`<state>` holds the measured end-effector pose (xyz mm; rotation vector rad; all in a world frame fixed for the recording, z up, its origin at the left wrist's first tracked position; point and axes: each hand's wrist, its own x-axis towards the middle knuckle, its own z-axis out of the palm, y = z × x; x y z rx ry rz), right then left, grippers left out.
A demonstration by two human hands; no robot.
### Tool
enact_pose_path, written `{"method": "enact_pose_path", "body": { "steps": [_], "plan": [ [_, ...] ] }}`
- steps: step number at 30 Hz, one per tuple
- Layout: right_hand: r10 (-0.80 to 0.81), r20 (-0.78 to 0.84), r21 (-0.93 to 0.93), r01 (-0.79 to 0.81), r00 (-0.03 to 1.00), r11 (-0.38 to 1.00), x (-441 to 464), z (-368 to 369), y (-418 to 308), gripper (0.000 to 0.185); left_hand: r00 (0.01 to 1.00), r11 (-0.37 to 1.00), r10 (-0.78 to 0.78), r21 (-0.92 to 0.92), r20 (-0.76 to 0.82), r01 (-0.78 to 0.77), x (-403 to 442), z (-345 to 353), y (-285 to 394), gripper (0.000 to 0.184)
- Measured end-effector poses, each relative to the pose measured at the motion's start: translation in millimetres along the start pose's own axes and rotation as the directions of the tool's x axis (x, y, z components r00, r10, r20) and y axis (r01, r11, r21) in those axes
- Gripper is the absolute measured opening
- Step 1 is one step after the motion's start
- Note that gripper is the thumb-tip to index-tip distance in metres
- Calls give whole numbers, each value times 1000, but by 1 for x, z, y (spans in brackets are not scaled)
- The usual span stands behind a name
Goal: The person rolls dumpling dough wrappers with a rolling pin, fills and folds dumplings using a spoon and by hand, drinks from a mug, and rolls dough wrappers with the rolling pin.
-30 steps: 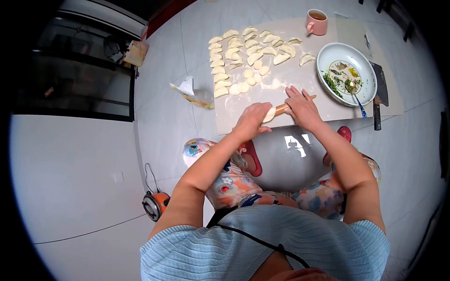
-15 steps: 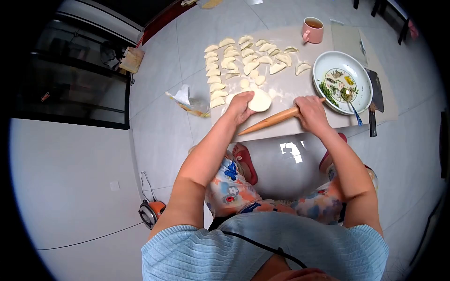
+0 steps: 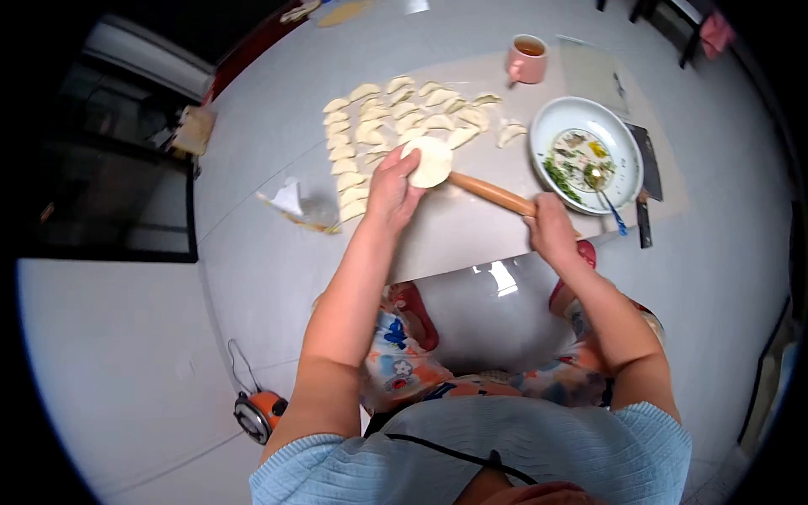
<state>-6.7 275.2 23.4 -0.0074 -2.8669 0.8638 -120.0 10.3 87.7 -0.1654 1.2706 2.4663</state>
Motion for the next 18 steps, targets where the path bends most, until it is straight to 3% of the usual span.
{"method": "enact_pose_path", "body": {
  "steps": [10,12,13,14,16,17,18],
  "plan": [
    [-268,-108,-82,261,957,962,2,-19,-11,18,975,978,-201,32,-98,205,-9,30,-38,38],
    [-52,-90,267,75,995,961,1,-25,-13,16,972,975,-219,28,-85,222,-11,34,-45,37],
    [39,-13,439,-29,999,898,2,-29,-11,22,975,975,-221,1,13,221,-12,37,-50,37],
    [43,-16,439,-31,999,898,2,-33,-11,22,969,975,-219,-24,112,223,-13,41,-54,37],
    [196,272,775,-335,942,536,2,-43,-14,27,964,973,-228,-8,138,231,-16,51,-61,37],
    [195,124,747,-221,973,627,2,-44,-6,31,959,972,-232,3,162,234,-17,56,-64,37],
    [176,-54,467,-131,983,875,3,-73,-13,31,958,972,-233,7,168,236,-17,61,-65,37]
  ]
}}
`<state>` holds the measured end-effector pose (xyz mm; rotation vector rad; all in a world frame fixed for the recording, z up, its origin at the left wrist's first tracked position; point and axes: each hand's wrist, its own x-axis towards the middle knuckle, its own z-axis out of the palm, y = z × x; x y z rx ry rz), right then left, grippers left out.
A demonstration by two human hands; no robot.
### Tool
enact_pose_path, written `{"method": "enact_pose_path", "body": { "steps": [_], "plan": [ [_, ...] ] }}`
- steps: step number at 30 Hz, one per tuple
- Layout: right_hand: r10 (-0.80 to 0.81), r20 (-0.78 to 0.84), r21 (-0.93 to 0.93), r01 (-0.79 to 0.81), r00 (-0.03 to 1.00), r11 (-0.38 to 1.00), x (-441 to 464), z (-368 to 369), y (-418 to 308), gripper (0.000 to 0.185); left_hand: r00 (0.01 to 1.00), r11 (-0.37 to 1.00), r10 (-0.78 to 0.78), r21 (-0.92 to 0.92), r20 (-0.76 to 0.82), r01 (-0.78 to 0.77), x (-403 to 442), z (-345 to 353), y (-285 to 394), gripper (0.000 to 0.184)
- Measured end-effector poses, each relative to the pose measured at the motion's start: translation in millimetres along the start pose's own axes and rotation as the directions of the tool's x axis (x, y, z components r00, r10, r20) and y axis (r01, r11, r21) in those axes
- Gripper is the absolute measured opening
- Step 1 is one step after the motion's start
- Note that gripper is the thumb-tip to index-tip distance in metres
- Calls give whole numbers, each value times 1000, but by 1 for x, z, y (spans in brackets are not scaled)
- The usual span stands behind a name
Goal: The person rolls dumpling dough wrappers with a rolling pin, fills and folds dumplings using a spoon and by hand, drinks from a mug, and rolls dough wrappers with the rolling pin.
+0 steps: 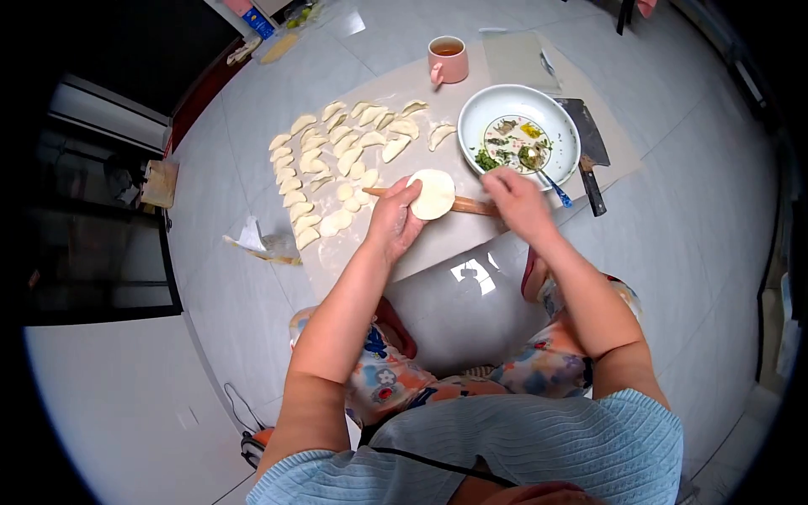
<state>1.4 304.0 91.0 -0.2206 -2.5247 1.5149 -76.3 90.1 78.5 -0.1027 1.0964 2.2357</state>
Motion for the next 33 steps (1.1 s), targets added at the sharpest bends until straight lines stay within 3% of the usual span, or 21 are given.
{"method": "enact_pose_path", "body": {
  "steps": [2,3,4,6,10,12,13,14,16,17,18,19,20,22,24,27,29,31,33],
  "plan": [
    [-130,-195,-519,10,972,855,3,-34,-4,26,999,997,-49,-62,-19,47,0,9,-1,36],
    [-131,-229,-622,-41,965,782,6,-52,1,26,999,997,-46,-63,-17,45,0,14,-2,36],
    [-9,-227,-702,-157,974,694,7,-68,4,27,998,997,-59,-54,-28,58,0,19,-2,35],
    [121,-253,-717,-271,960,642,7,-86,14,28,997,996,-75,-44,-36,74,2,24,-4,35],
    [221,-223,-725,-313,949,614,4,-86,24,28,990,992,-118,-62,-79,114,9,27,-14,37],
    [93,-224,-735,-231,970,637,-3,-78,17,29,990,992,-118,-50,-71,115,10,27,-19,38],
    [-99,-211,-753,-97,972,651,-5,-76,14,29,992,994,-112,-14,-66,111,12,27,-22,36],
    [-100,-211,-754,-97,972,650,-5,-72,12,29,993,994,-105,23,-61,106,13,27,-24,35],
    [-24,-146,-364,-31,989,931,-2,-55,13,32,994,993,-113,28,5,112,9,36,-23,34],
    [72,-4,14,-72,997,997,-1,-44,16,34,990,992,-123,36,71,121,7,41,-23,33],
    [106,163,379,-161,981,911,-1,-34,16,36,990,992,-123,38,71,121,7,43,-23,33],
    [128,319,600,-305,939,739,-7,-32,-2,41,981,991,-128,53,149,121,7,46,-24,32],
    [128,317,600,-304,940,740,-5,-28,-3,41,965,990,-133,68,226,120,7,49,-25,32],
    [136,568,616,-529,811,583,-2,-16,7,39,972,987,-114,135,203,88,4,59,-25,31],
    [150,552,612,-521,820,595,0,-11,13,38,993,938,-111,335,40,92,2,67,-22,29],
    [275,483,622,-547,832,560,2,-17,-1,35,995,869,-77,485,-59,96,5,72,-15,30],
    [392,379,515,-543,838,663,12,-34,-5,31,992,876,-99,465,-83,126,5,70,-6,30],
    [412,219,598,-455,885,660,24,-52,6,30,987,891,-121,426,-109,156,6,65,2,31],
    [497,71,727,-386,865,568,43,-69,31,28,986,903,-116,402,-122,155,4,62,5,31]
  ]
}}
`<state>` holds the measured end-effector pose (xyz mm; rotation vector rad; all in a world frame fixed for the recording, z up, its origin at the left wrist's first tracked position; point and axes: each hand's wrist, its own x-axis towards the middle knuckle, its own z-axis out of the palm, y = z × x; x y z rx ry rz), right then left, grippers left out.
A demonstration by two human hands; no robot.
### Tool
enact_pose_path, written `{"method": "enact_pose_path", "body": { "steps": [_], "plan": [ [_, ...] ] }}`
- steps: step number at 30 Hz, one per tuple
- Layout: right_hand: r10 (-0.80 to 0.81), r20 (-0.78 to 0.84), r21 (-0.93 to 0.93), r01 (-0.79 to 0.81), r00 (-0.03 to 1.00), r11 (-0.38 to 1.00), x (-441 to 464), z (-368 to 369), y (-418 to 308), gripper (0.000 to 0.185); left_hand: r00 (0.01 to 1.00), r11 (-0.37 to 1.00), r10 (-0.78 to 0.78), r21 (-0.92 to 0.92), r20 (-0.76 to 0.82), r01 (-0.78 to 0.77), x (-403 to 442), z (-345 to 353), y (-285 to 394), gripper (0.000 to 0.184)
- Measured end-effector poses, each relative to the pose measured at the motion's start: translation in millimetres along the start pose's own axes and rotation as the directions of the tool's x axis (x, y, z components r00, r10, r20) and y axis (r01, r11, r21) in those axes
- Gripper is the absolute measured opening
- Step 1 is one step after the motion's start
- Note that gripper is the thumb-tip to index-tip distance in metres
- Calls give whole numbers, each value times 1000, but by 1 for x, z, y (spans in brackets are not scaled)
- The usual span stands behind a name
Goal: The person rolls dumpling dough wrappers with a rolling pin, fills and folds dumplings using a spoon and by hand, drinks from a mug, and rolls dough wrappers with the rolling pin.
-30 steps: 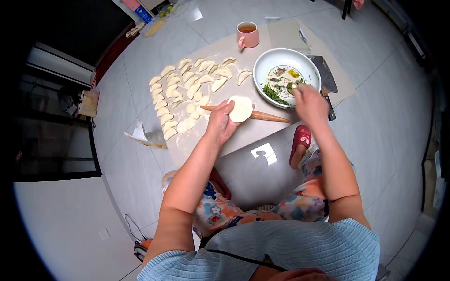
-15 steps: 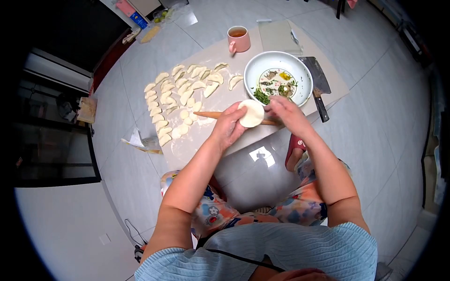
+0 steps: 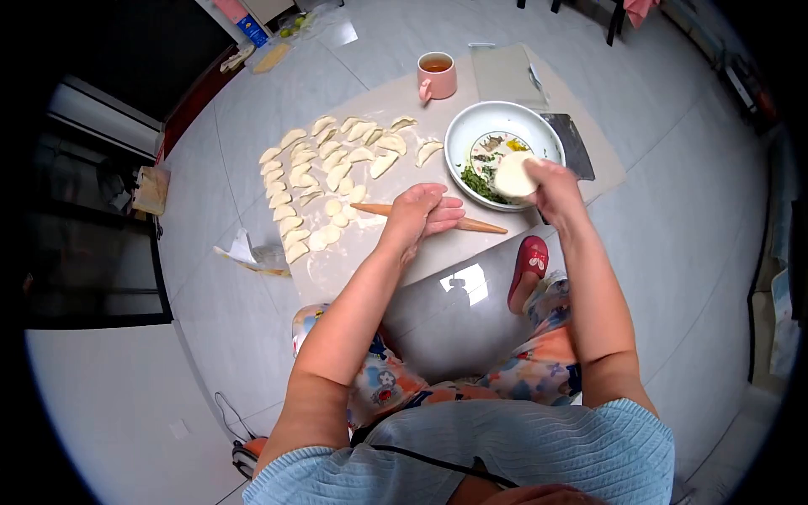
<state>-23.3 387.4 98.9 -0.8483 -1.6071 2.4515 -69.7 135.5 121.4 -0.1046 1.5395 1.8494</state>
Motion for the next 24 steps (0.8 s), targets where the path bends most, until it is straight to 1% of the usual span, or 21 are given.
{"method": "enact_pose_path", "body": {
  "steps": [1,2,3,4,6,7,8,10,13,14,15,16,17,18,19,20,21,22,23,24],
  "plan": [
    [-26,-62,-10,26,998,1000,17,-15,-4,26,1000,1000,-5,-21,-13,4,-2,-1,1,31],
    [-101,-142,-19,100,985,995,40,-25,-6,26,1000,999,4,-32,-13,-5,-4,-3,2,31],
    [-173,-222,-31,170,960,985,65,-29,-5,25,1000,1000,3,-2,-6,-3,-6,-5,1,31],
    [-174,-219,-38,170,960,985,86,-26,-5,25,1000,1000,-2,30,0,2,-9,-7,1,31],
    [-260,-469,-106,238,844,965,135,-20,-6,25,1000,999,-5,50,8,4,-12,-10,-1,31],
    [-278,-561,-129,250,780,960,156,-10,-5,26,1000,997,-7,79,14,6,-14,-13,-2,31],
    [-272,-620,-119,255,736,960,171,5,-2,27,1000,997,-1,73,13,0,-16,-16,-3,31],
    [-217,-697,-54,251,684,966,193,35,4,29,1000,996,-6,91,8,5,-19,-24,-2,30],
    [-117,-753,37,219,647,975,215,68,15,32,1000,996,29,86,-5,-29,-23,-36,-3,29],
    [-91,-763,35,182,640,983,220,75,19,34,999,996,32,79,-8,-31,-24,-40,-4,29],
    [-86,-776,0,136,625,991,217,82,18,35,999,996,36,79,-13,-35,-25,-45,-5,29],
    [-98,-815,-169,-74,572,983,214,88,17,28,999,996,37,83,-21,-36,-26,-48,-5,29],
    [-104,-811,-178,-74,576,981,206,86,17,28,999,997,40,74,-25,-38,-29,-51,-6,29],
    [-241,-574,-737,-365,783,570,204,71,13,28,998,996,60,62,-7,-59,-32,-56,-5,29],
    [-350,-270,-927,-340,897,-158,203,56,9,32,997,996,78,52,7,-78,-35,-58,-6,29],
    [-305,-207,-871,-318,929,-376,198,51,10,31,997,996,78,41,2,-78,-36,-61,-6,29],
    [-292,-244,-874,-340,925,-347,206,31,16,30,995,995,94,33,12,-95,-38,-65,-6,29],
    [-325,-306,-898,-385,895,-213,227,1,25,29,993,993,116,33,23,-117,-38,-67,-5,29],
    [-402,-436,-899,-407,805,162,286,-58,55,29,993,993,116,24,26,-116,-39,-68,-8,29],
    [-481,-527,-803,-225,701,553,347,-125,84,29,995,995,98,7,10,-98,-37,-72,-10,28]
  ]
}}
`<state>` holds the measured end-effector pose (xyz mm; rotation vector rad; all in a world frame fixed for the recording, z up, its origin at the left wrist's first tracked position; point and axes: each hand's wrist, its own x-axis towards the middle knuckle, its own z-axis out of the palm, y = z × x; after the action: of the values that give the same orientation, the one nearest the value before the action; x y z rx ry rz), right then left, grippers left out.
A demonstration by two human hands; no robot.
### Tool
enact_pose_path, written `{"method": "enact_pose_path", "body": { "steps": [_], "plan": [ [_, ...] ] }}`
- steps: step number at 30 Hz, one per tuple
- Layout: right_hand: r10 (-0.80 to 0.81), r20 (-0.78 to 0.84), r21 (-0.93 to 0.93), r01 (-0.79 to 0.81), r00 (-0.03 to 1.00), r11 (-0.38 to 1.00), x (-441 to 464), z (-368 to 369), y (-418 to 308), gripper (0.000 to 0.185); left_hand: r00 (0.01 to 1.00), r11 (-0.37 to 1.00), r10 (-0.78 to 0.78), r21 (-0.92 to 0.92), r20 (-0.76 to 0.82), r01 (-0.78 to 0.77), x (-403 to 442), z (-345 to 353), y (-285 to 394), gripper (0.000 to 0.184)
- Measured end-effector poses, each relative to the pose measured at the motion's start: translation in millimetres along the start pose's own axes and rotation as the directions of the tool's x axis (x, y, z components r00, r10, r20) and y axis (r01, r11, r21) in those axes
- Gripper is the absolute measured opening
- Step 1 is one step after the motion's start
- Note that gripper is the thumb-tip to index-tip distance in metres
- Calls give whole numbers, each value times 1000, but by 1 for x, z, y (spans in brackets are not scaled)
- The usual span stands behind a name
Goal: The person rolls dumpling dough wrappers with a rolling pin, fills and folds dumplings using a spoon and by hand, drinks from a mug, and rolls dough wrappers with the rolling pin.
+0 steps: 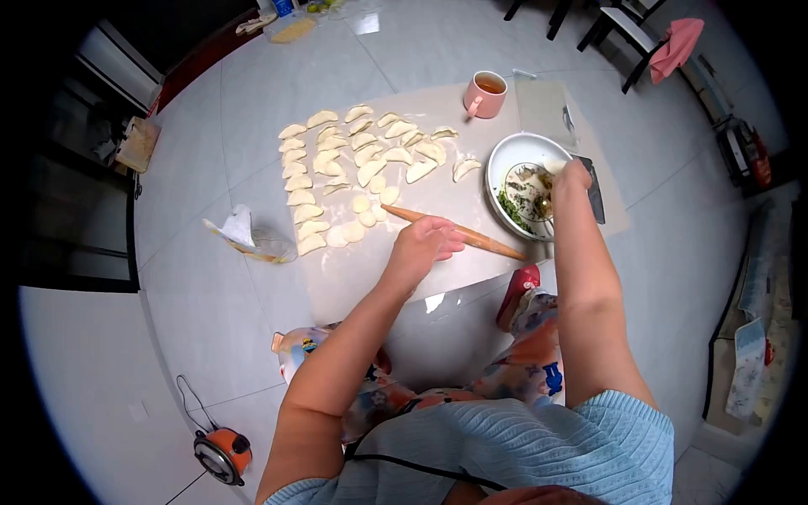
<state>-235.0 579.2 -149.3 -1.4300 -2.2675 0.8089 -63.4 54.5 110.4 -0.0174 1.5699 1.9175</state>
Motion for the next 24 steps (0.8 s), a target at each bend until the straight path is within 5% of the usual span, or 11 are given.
{"method": "enact_pose_path", "body": {
  "steps": [2,4,6,9,10,11,13,16,17,19,24],
  "plan": [
    [-10,16,-254,14,1000,967,22,-10,8,29,1000,1000,-9,-17,-15,9,3,-2,0,28],
    [-71,280,-718,258,957,646,-96,-110,-87,31,999,999,-38,-13,-21,37,1,-4,1,27],
    [-70,365,-782,346,928,518,-149,-143,-130,32,999,999,-40,-23,-21,40,2,-7,4,28],
    [-45,400,-761,359,916,541,-173,-120,-158,34,999,999,-21,-43,-25,20,1,-8,8,28],
    [81,213,-96,-62,974,993,-161,-77,-148,33,1000,998,-4,-56,-29,3,0,-9,8,29],
    [310,190,687,-352,931,636,-156,-52,-144,32,999,998,-5,-60,-35,3,1,-11,9,29],
    [337,256,720,-411,906,559,-196,-65,-169,30,1000,998,24,-62,-15,-25,1,-15,7,29],
    [-151,282,146,113,948,983,-204,-54,-153,39,1000,998,16,-63,-14,-16,1,-17,6,29],
    [-286,361,-60,329,888,943,-206,-51,-149,42,1000,998,14,-65,-10,-15,1,-16,7,29],
    [-330,342,-34,362,880,932,-238,-73,-151,43,1000,999,2,-52,-13,-2,0,-13,10,29],
    [-540,593,-58,700,598,712,-241,-93,-121,45,1000,999,5,-36,10,-5,-6,-6,13,29]
  ]
}}
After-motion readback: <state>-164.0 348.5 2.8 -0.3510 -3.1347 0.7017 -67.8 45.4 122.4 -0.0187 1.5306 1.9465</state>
